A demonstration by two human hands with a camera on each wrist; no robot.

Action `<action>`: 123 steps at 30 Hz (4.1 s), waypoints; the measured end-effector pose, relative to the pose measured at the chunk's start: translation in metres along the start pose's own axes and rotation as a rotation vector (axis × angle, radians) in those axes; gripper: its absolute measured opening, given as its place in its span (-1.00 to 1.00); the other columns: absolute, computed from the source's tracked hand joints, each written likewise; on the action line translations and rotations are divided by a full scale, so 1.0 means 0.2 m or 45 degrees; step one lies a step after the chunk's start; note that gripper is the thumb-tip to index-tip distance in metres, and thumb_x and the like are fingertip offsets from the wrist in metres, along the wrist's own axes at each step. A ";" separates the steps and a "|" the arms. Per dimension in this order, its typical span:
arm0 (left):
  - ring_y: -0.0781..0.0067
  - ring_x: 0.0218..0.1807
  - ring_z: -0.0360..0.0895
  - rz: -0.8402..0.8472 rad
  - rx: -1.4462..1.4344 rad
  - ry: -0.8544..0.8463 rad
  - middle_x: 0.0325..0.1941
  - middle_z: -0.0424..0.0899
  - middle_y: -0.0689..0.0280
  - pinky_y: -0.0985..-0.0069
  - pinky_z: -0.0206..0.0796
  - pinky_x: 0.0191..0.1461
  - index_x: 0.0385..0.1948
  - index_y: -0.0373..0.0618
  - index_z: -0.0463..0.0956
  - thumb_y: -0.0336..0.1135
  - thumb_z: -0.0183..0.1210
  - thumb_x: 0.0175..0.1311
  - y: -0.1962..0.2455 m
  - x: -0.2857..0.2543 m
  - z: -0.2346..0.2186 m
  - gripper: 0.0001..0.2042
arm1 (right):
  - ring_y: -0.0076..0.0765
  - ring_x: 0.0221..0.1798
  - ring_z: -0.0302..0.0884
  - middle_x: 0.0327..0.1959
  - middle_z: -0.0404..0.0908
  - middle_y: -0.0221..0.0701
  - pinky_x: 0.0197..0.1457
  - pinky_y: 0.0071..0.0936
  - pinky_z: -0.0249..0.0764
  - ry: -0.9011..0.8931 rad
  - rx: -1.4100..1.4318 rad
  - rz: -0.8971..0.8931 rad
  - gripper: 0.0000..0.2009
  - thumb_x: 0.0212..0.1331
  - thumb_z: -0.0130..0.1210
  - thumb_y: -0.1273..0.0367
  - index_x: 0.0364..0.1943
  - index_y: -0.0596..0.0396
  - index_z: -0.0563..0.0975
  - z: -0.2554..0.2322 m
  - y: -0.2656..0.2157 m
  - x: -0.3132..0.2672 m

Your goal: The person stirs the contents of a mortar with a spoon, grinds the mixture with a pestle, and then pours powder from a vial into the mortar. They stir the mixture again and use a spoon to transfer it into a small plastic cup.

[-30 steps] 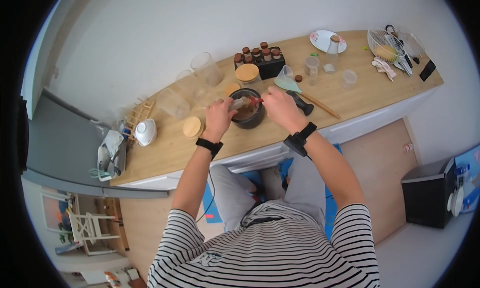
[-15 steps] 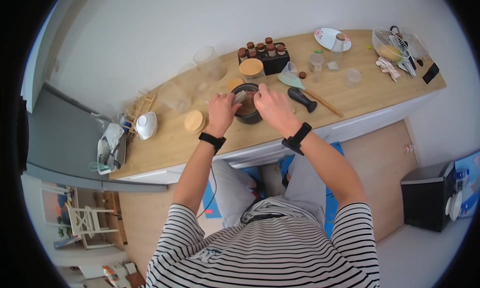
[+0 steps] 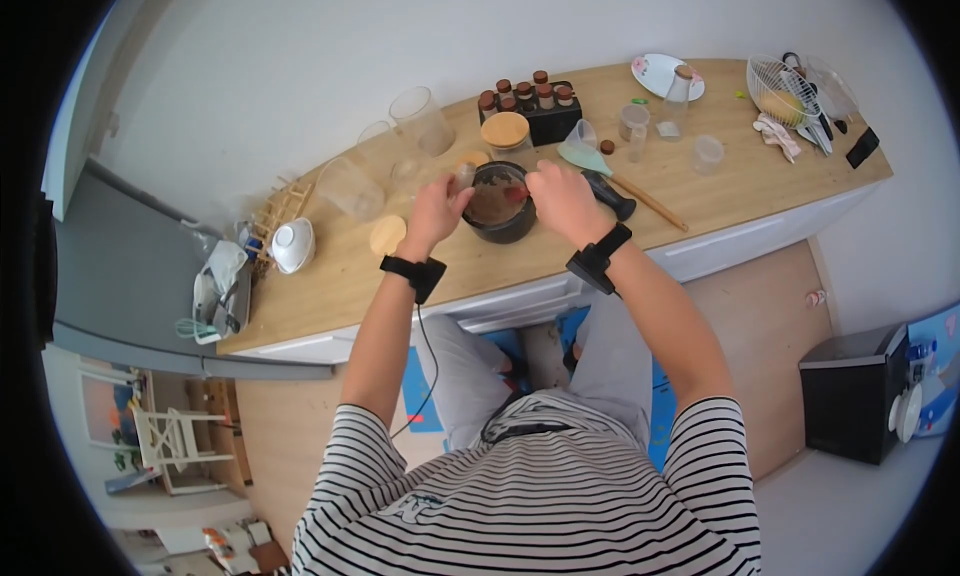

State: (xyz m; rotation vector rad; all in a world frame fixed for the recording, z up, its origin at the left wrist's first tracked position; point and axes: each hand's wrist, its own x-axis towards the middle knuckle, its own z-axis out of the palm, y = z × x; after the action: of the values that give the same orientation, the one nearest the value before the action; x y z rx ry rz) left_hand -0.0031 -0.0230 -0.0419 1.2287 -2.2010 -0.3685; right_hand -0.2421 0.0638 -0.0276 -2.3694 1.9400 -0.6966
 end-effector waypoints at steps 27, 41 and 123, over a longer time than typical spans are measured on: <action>-0.10 -0.15 0.66 0.071 0.116 0.076 -0.27 0.73 0.06 0.09 0.51 -0.10 -0.11 -0.18 0.60 -0.25 0.46 0.19 -0.09 -0.07 0.02 -0.67 | 0.13 -0.10 0.69 -0.28 0.71 -0.08 -0.06 -0.04 0.60 -0.118 0.176 0.086 -0.90 0.21 0.31 0.42 -0.31 0.18 0.66 0.16 0.06 0.13; -0.07 -0.08 0.65 0.011 0.203 0.052 -0.09 0.63 0.11 0.07 0.53 -0.14 0.05 0.03 0.59 -0.17 0.36 0.30 -0.06 -0.18 0.02 -0.67 | 0.10 -0.22 0.66 -0.33 0.69 -0.08 -0.13 -0.15 0.54 0.043 0.705 0.231 -0.87 0.20 0.31 0.44 -0.25 0.21 0.63 0.11 0.13 -0.03; -0.11 -0.11 0.62 0.027 -0.191 0.216 -0.18 0.64 0.03 0.14 0.47 -0.06 -0.06 -0.26 0.58 -0.34 0.46 0.17 -0.05 -0.08 0.10 -0.64 | 0.20 -0.23 0.59 -0.22 0.50 -0.14 -0.20 0.04 0.52 0.347 0.155 0.071 -0.89 0.31 0.20 0.44 -0.19 0.15 0.52 0.07 -0.06 -0.07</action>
State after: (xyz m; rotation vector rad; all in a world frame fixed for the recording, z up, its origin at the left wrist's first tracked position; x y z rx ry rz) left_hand -0.0024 -0.0155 -0.0681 1.1131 -2.0029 -0.3983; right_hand -0.2281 0.0763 -0.0415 -2.2391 1.9821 -1.1511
